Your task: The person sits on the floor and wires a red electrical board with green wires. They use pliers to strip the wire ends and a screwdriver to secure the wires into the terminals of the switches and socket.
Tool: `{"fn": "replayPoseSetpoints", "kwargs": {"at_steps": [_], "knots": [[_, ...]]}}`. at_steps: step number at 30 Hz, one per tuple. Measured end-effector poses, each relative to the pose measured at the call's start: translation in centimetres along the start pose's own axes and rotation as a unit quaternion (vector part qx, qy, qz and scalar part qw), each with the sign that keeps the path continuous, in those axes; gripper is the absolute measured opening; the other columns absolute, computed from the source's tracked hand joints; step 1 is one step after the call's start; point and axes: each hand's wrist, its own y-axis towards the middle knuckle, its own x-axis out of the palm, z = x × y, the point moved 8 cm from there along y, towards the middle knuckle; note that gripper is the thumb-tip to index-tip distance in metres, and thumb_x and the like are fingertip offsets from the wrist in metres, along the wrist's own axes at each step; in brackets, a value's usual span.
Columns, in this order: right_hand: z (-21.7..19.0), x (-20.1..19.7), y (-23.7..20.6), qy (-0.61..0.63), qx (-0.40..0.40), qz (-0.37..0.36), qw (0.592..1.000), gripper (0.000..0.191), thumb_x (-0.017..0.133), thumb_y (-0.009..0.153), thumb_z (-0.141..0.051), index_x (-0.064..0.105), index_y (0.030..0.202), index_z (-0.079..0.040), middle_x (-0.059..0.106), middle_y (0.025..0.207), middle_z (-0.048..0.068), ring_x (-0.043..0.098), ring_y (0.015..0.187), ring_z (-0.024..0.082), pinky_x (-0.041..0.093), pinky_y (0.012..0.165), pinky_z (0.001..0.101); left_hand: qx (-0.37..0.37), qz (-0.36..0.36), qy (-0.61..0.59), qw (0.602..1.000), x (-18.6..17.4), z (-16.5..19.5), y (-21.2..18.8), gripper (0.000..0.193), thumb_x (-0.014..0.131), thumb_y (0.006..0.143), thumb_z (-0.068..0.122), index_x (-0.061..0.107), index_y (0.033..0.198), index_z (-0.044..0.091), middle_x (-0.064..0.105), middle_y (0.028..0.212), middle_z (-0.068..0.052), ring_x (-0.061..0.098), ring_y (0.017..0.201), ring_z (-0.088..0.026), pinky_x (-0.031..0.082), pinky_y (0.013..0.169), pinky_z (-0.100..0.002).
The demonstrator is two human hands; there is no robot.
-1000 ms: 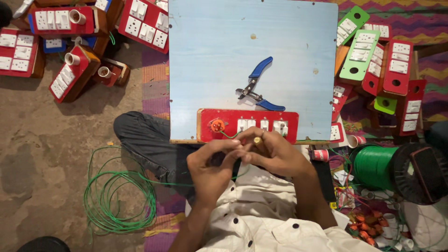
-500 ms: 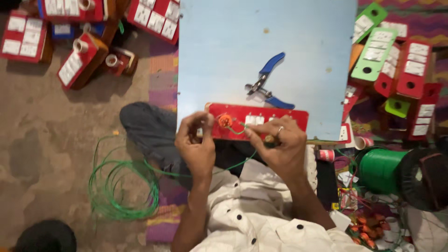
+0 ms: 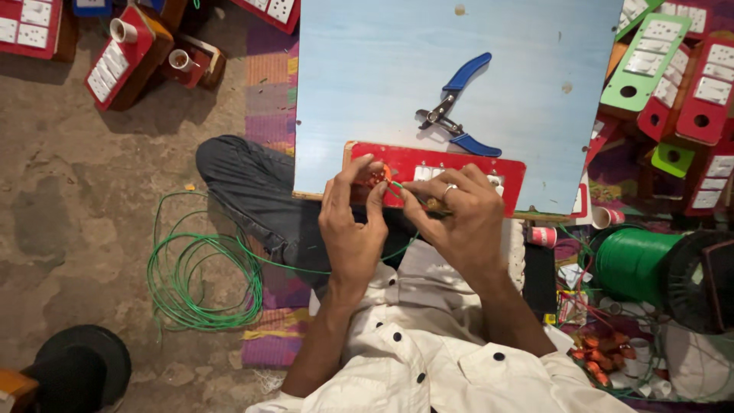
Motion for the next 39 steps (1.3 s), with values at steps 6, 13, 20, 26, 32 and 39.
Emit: {"fn": "replayPoseSetpoints", "kwargs": {"at_steps": [6,13,20,26,32,39], "knots": [[0.2,0.3,0.2,-0.009,-0.008,-0.004,1.0,0.017,0.084,0.086,-0.016,0.081,0.102,-0.012,0.071,0.086,0.005,0.061,0.082,0.022,0.052,0.07,0.0355,0.015,0.0,0.012,1.0,0.1,-0.2,-0.2,0.039,0.072,0.094,-0.003,0.061,0.131,0.005,0.073,0.115,-0.01,0.073,0.108,-0.023,0.059,0.092,-0.034],[0.1,0.3,0.3,-0.032,-0.007,0.0,0.999,0.016,0.085,0.088,-0.015,0.081,0.104,-0.013,0.07,0.09,0.004,0.059,0.085,0.022,0.051,0.071,0.0362,0.009,0.004,0.005,1.0,0.2,-0.4,-0.2,0.036,0.073,0.094,-0.003,0.063,0.128,0.005,0.073,0.113,-0.01,0.073,0.105,-0.022,0.06,0.091,-0.033],[0.3,0.5,0.0,-0.038,-0.015,0.0,0.999,0.018,0.085,0.088,-0.014,0.081,0.106,-0.013,0.07,0.091,0.003,0.058,0.088,0.023,0.051,0.074,0.0365,0.009,0.01,-0.005,1.0,0.3,-0.9,-0.5,0.034,0.073,0.094,-0.004,0.063,0.126,0.004,0.072,0.111,-0.01,0.073,0.101,-0.021,0.06,0.088,-0.032],[1.0,1.1,-0.3,-0.028,0.017,0.013,0.999,0.017,0.084,0.089,-0.018,0.081,0.106,-0.014,0.07,0.09,0.004,0.058,0.087,0.023,0.052,0.069,0.0343,-0.006,0.027,0.013,1.0,0.2,-1.0,-0.2,0.029,0.074,0.091,-0.004,0.067,0.118,0.004,0.073,0.106,-0.01,0.074,0.096,-0.021,0.06,0.084,-0.032],[0.1,0.9,-0.8,-0.033,-0.006,0.107,0.994,0.017,0.085,0.084,-0.017,0.08,0.1,-0.012,0.069,0.09,0.004,0.058,0.084,0.022,0.049,0.069,0.0363,-0.008,0.042,0.039,0.998,0.0,0.2,0.3,0.025,0.077,0.089,0.0,0.069,0.112,0.005,0.073,0.101,-0.01,0.074,0.088,-0.021,0.059,0.078,-0.033],[-0.1,0.8,-1.1,-0.032,0.001,0.142,0.989,0.017,0.084,0.084,-0.016,0.079,0.1,-0.012,0.067,0.088,0.004,0.059,0.083,0.023,0.05,0.068,0.0361,0.042,0.018,0.066,0.997,0.5,1.5,0.8,0.031,0.077,0.083,-0.001,0.069,0.113,0.003,0.072,0.104,-0.012,0.072,0.093,-0.026,0.057,0.082,-0.036]]}}
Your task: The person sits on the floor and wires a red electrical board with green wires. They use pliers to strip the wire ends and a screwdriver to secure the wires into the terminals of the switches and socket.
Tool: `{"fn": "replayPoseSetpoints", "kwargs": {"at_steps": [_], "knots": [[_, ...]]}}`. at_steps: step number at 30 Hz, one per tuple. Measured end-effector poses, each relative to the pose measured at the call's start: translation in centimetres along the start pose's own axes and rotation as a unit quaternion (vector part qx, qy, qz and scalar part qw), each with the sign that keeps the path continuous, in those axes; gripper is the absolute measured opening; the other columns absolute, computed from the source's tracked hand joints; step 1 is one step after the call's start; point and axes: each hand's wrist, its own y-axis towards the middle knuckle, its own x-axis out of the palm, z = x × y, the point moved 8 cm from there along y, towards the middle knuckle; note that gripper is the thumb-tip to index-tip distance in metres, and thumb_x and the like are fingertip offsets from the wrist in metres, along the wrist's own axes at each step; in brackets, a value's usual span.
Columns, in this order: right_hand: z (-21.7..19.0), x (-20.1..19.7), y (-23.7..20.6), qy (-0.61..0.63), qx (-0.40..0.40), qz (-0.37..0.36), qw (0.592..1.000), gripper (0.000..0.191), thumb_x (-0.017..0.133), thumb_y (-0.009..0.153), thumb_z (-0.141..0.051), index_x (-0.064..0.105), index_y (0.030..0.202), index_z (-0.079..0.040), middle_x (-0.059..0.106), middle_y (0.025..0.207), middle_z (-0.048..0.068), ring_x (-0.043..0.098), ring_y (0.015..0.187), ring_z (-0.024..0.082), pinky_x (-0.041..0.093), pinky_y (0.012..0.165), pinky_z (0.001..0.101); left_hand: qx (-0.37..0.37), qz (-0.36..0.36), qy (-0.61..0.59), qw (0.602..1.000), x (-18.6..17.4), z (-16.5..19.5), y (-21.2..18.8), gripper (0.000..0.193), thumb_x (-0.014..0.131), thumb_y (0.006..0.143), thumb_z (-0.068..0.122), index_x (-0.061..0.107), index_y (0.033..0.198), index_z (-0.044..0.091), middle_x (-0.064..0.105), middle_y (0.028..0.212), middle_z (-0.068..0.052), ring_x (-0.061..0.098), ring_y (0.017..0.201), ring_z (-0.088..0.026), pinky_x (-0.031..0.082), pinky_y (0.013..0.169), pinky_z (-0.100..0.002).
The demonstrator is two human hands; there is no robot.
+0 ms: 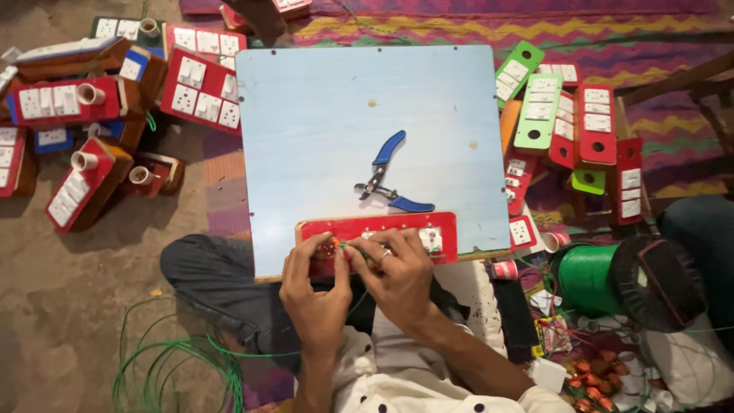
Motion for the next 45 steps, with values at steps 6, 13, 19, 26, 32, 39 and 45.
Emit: {"fn": "replayPoseSetpoints", "kwargs": {"at_steps": [6,13,19,26,32,39,45], "knots": [[0.4,0.0,0.4,0.016,0.039,-0.039,0.998,0.016,0.085,0.083,-0.019,0.081,0.097,-0.011,0.068,0.087,0.004,0.06,0.081,0.023,0.05,0.066,0.0366,0.036,0.015,0.037,0.999,0.5,0.0,-0.6,0.034,0.077,0.083,-0.001,0.067,0.115,0.005,0.07,0.108,-0.013,0.069,0.094,-0.029,0.057,0.084,-0.038],[0.5,0.0,2.6,0.023,0.011,-0.137,0.99,0.017,0.084,0.08,-0.021,0.082,0.094,-0.012,0.067,0.085,0.005,0.059,0.088,0.024,0.053,0.073,0.0375,0.074,0.074,0.048,0.993,1.0,0.1,-1.3,0.033,0.075,0.088,-0.002,0.065,0.119,0.005,0.069,0.115,-0.013,0.066,0.102,-0.034,0.054,0.09,-0.042],[0.7,0.4,1.8,0.034,0.012,-0.13,0.991,0.017,0.084,0.082,-0.017,0.081,0.097,-0.01,0.069,0.091,0.005,0.059,0.091,0.024,0.053,0.073,0.0357,0.039,0.057,0.01,0.998,0.8,-0.9,-1.7,0.03,0.076,0.09,-0.001,0.066,0.118,0.007,0.071,0.114,-0.01,0.068,0.101,-0.031,0.055,0.091,-0.04],[0.3,0.6,0.6,0.029,-0.012,-0.089,0.996,0.019,0.084,0.085,-0.012,0.081,0.104,-0.009,0.068,0.093,0.006,0.056,0.092,0.024,0.051,0.073,0.0365,0.051,0.042,-0.009,0.998,0.7,-1.1,-1.7,0.034,0.072,0.091,-0.002,0.063,0.123,0.006,0.069,0.114,-0.012,0.067,0.104,-0.031,0.055,0.094,-0.04],[0.2,1.0,0.5,0.01,-0.016,-0.103,0.995,0.02,0.086,0.085,-0.013,0.081,0.104,-0.011,0.067,0.091,0.004,0.055,0.088,0.023,0.049,0.069,0.0356,0.037,0.048,-0.029,0.998,0.7,-1.2,-1.9,0.045,0.071,0.092,-0.005,0.057,0.133,0.006,0.069,0.119,-0.011,0.068,0.109,-0.029,0.055,0.098,-0.039],[0.4,1.5,-0.1,-0.013,-0.072,-0.1,0.992,0.029,0.084,0.081,-0.007,0.08,0.11,-0.011,0.067,0.096,0.004,0.055,0.09,0.024,0.05,0.072,0.0362,0.042,0.028,-0.037,0.998,0.9,-1.5,-1.9,0.053,0.07,0.093,-0.009,0.052,0.141,0.006,0.07,0.12,-0.01,0.068,0.111,-0.027,0.057,0.098,-0.037],[-0.6,1.9,0.4,-0.044,-0.064,-0.128,0.989,0.025,0.083,0.084,-0.009,0.082,0.108,-0.014,0.067,0.091,0.004,0.059,0.087,0.023,0.051,0.072,0.0355,0.028,0.027,-0.049,0.998,0.6,-1.7,-1.9,0.053,0.07,0.092,-0.008,0.052,0.141,0.007,0.071,0.119,-0.01,0.07,0.111,-0.026,0.058,0.098,-0.036]]}}
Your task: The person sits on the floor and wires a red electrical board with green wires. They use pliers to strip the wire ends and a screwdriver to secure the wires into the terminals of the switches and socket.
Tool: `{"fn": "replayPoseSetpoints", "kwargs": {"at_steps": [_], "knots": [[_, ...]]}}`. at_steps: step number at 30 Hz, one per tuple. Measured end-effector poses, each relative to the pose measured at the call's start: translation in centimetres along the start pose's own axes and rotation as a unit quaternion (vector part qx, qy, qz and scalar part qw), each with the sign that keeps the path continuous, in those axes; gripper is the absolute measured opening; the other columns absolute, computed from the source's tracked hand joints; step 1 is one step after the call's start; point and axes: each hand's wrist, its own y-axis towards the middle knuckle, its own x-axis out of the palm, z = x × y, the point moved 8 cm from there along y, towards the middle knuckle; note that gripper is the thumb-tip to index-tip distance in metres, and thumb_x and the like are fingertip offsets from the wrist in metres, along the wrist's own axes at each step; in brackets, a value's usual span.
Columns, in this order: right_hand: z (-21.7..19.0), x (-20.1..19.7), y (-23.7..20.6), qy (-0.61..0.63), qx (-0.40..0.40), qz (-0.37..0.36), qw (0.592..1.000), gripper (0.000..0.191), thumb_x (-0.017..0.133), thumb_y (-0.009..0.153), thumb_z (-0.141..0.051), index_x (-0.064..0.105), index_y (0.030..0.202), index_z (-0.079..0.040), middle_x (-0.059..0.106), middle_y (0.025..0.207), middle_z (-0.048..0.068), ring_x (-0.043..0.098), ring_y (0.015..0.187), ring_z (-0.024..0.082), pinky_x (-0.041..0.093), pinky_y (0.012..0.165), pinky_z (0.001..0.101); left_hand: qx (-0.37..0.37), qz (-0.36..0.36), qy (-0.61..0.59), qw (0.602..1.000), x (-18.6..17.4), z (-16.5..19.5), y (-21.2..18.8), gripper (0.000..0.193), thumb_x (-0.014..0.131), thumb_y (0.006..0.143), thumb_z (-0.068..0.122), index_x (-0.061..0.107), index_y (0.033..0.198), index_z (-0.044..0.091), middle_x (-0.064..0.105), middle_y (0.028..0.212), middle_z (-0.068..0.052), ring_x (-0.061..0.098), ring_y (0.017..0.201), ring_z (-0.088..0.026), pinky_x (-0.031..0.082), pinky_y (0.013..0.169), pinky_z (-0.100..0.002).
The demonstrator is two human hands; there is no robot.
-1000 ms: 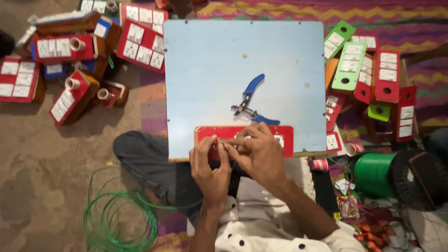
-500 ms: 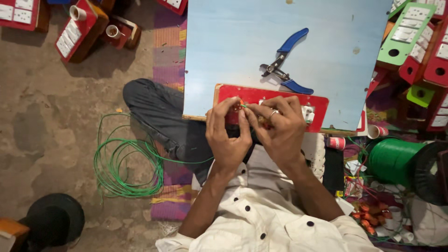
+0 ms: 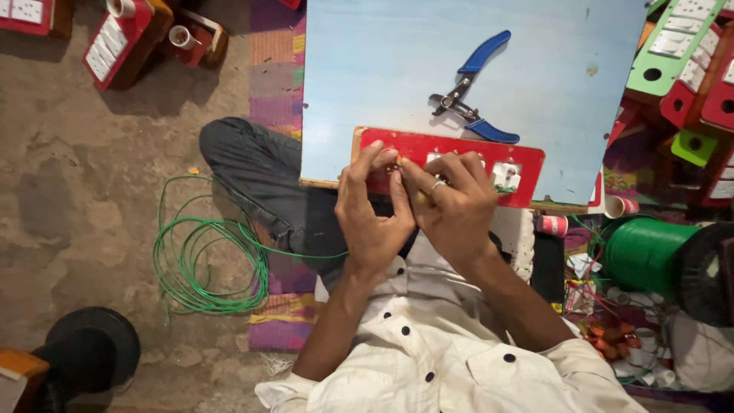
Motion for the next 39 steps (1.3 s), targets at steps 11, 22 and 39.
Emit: {"fn": "replayPoseSetpoints", "kwargs": {"at_steps": [11,22,39], "knots": [[1.1,-3.1,1.5,0.489,0.003,0.142,0.861,0.032,0.053,0.117,-0.006,0.042,0.147,-0.012,0.065,0.109,0.009,0.07,0.092,0.016,0.062,0.082,0.035,0.036,0.003,0.015,0.999,-1.7,1.7,1.0,0.048,0.077,0.088,-0.001,0.058,0.132,0.007,0.067,0.118,-0.012,0.067,0.099,-0.025,0.056,0.093,-0.038],[0.6,0.7,0.8,0.504,-0.05,0.084,0.858,0.013,0.052,0.114,-0.008,0.043,0.124,-0.009,0.059,0.13,0.019,0.073,0.105,0.023,0.064,0.092,0.036,0.015,0.043,0.025,0.999,-1.1,-0.3,0.8,0.04,0.081,0.088,0.0,0.063,0.123,0.007,0.071,0.105,-0.011,0.073,0.092,-0.025,0.06,0.082,-0.035],[-2.4,-5.6,3.5,0.336,-0.101,0.017,0.936,0.04,0.077,0.093,0.002,0.072,0.124,-0.023,0.067,0.116,0.003,0.07,0.114,0.014,0.061,0.098,0.0258,-0.021,0.055,-0.019,0.998,-0.1,-0.2,-0.5,0.041,0.08,0.087,0.012,0.065,0.122,-0.003,0.074,0.111,-0.014,0.073,0.099,-0.022,0.058,0.091,-0.033]]}}
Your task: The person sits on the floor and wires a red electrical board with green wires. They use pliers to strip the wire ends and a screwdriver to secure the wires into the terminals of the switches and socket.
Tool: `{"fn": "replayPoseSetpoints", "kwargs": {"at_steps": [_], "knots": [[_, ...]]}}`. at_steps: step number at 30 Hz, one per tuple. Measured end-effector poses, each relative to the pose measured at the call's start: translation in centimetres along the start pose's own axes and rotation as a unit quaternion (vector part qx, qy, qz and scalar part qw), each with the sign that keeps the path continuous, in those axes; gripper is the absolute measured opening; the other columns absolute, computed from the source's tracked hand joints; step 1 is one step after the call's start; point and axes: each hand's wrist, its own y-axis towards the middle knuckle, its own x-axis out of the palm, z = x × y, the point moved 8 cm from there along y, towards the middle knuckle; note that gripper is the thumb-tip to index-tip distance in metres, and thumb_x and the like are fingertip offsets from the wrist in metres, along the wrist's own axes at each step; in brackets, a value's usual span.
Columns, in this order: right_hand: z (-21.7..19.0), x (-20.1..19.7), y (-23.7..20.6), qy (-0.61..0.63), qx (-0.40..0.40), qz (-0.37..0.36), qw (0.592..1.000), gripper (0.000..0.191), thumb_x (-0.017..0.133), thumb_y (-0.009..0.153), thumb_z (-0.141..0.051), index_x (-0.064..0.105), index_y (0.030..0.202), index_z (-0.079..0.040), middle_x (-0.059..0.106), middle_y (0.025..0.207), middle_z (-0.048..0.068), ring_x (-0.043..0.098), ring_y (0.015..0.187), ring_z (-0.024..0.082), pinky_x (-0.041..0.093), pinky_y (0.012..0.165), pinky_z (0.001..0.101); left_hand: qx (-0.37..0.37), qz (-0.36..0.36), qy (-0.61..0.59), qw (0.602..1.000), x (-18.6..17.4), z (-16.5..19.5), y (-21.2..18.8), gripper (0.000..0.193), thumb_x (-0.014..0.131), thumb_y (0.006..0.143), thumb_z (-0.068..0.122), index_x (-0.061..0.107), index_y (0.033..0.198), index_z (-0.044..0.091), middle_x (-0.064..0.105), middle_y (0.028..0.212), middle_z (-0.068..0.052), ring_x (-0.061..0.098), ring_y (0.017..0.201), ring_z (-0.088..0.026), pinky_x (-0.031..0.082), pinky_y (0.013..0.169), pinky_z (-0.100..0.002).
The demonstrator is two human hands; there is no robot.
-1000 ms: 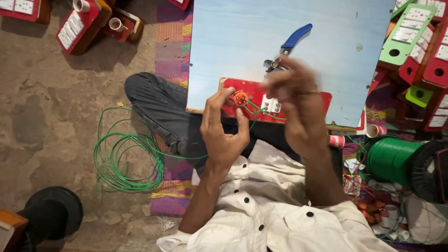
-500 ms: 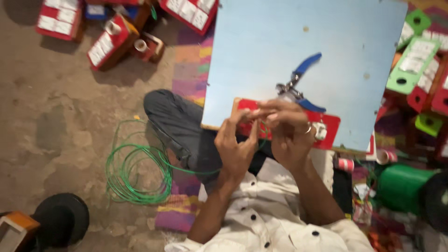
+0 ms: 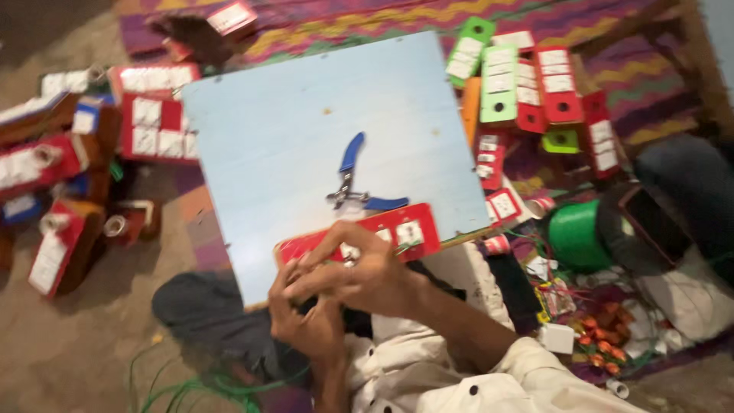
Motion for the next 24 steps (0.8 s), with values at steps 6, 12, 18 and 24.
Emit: {"fn": "replayPoseSetpoints", "kwargs": {"at_steps": [6,12,18,24], "knots": [[0.5,0.8,-0.6,-0.002,0.027,-0.061,0.998,0.054,0.077,0.087,0.006,0.068,0.133,-0.02,0.068,0.118,0.005,0.068,0.115,0.017,0.059,0.103,0.0289,0.006,-0.04,-0.003,0.999,0.5,0.9,-0.1,0.042,0.072,0.092,0.016,0.061,0.128,-0.004,0.071,0.118,-0.015,0.072,0.106,-0.026,0.058,0.094,-0.034],[-1.4,0.8,0.2,-0.002,-0.061,-0.031,0.998,0.05,0.075,0.082,0.003,0.064,0.127,-0.015,0.06,0.117,0.014,0.064,0.11,0.028,0.056,0.098,0.037,0.087,-0.12,0.056,0.987,1.6,0.2,0.4,0.025,0.062,0.1,0.013,0.066,0.121,-0.001,0.067,0.131,-0.019,0.064,0.119,-0.035,0.05,0.102,-0.044],[0.6,1.3,-0.6,-0.032,-0.007,-0.015,0.999,0.046,0.083,0.083,0.001,0.074,0.123,-0.019,0.059,0.11,0.005,0.068,0.098,0.018,0.062,0.087,0.0297,0.07,-0.131,0.037,0.988,1.4,-0.4,0.2,0.047,0.066,0.091,0.015,0.059,0.133,-0.004,0.065,0.127,-0.019,0.062,0.113,-0.036,0.047,0.101,-0.044],[0.6,1.6,-0.9,-0.037,0.006,-0.021,0.999,0.046,0.084,0.08,0.003,0.076,0.12,-0.019,0.053,0.105,0.008,0.062,0.095,0.02,0.061,0.084,0.0331,-0.045,-0.127,0.002,0.991,2.0,-2.6,-0.5,0.04,0.066,0.095,0.012,0.06,0.133,-0.001,0.064,0.119,-0.014,0.061,0.111,-0.033,0.05,0.099,-0.042]]}}
